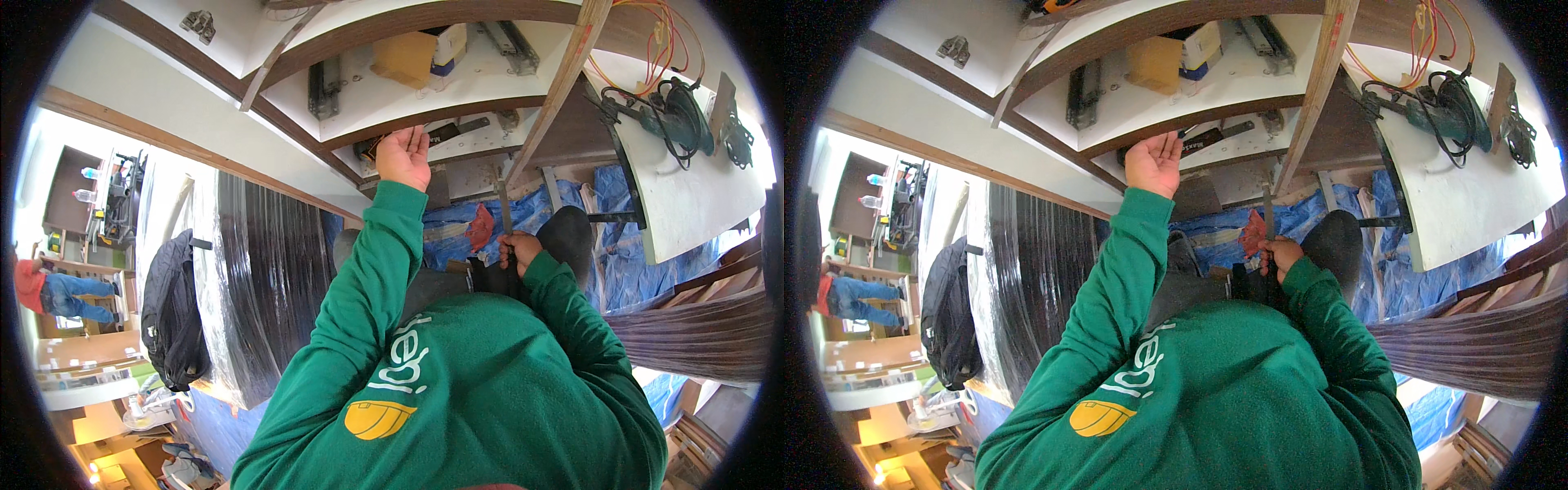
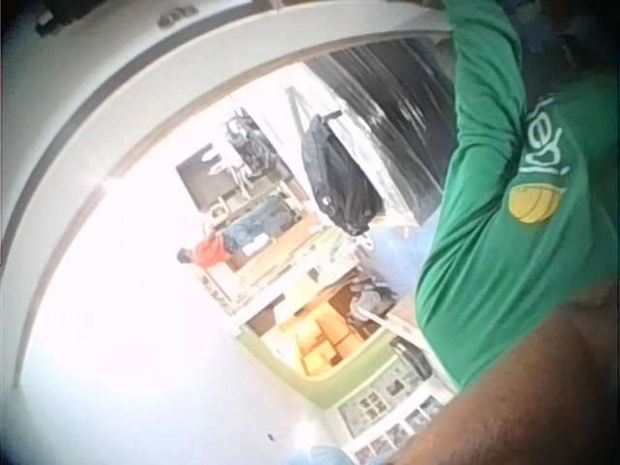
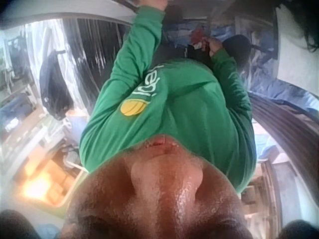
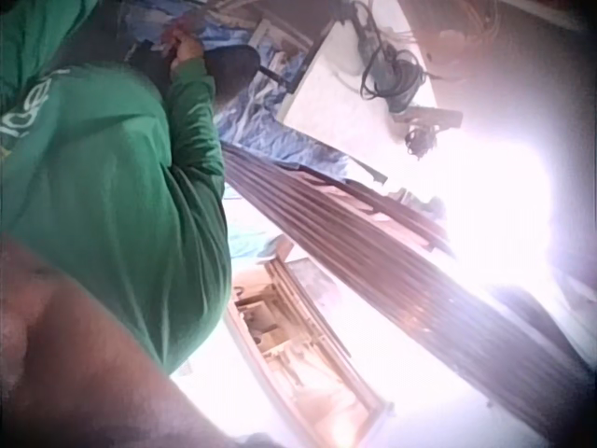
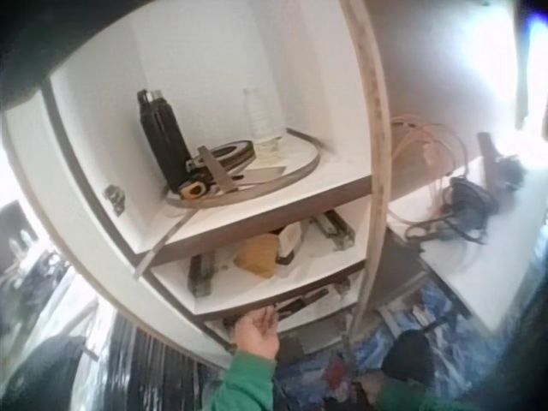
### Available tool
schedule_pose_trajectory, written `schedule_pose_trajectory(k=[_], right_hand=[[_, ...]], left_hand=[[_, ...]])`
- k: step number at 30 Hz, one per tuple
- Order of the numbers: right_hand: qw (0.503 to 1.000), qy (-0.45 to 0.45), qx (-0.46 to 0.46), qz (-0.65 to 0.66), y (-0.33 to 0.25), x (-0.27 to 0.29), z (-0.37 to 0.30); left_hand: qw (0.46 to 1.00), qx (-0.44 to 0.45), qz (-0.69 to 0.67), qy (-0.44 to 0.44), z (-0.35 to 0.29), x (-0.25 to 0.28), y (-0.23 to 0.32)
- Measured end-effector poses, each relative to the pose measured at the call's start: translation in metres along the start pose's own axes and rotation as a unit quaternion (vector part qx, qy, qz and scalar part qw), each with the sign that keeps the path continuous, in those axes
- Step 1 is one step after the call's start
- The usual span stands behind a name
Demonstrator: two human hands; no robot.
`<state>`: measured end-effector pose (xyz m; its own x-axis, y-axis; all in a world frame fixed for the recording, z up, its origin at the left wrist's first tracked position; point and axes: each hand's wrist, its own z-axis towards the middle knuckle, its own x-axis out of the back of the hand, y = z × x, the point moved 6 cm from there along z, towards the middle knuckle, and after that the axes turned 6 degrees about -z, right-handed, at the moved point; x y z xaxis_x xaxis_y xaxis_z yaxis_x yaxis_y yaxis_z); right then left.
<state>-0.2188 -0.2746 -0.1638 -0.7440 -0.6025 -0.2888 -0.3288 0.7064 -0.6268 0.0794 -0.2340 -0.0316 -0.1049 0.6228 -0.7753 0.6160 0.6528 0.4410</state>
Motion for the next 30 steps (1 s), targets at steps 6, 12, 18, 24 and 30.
schedule_pose_trajectory(k=[6,12,18,24,30], right_hand=[[1.0,-0.001,0.002,0.003,0.001,0.003,0.002],[1.0,0.0,0.003,-0.006,0.004,0.006,0.008],[1.0,-0.009,0.002,-0.004,0.006,0.007,0.01],[1.0,0.0,0.008,-0.025,0.003,0.006,0.007],[1.0,0.004,0.018,0.003,0.0,0.004,0.003]], left_hand=[[0.998,0.046,0.008,-0.038,-0.003,-0.011,-0.033],[0.994,0.088,0.025,-0.066,-0.007,-0.021,-0.059],[0.985,0.127,0.057,-0.105,-0.011,-0.035,-0.083],[0.98,0.159,0.035,-0.116,-0.013,-0.047,-0.111],[0.97,0.19,0.05,-0.142,-0.021,-0.063,-0.145]])
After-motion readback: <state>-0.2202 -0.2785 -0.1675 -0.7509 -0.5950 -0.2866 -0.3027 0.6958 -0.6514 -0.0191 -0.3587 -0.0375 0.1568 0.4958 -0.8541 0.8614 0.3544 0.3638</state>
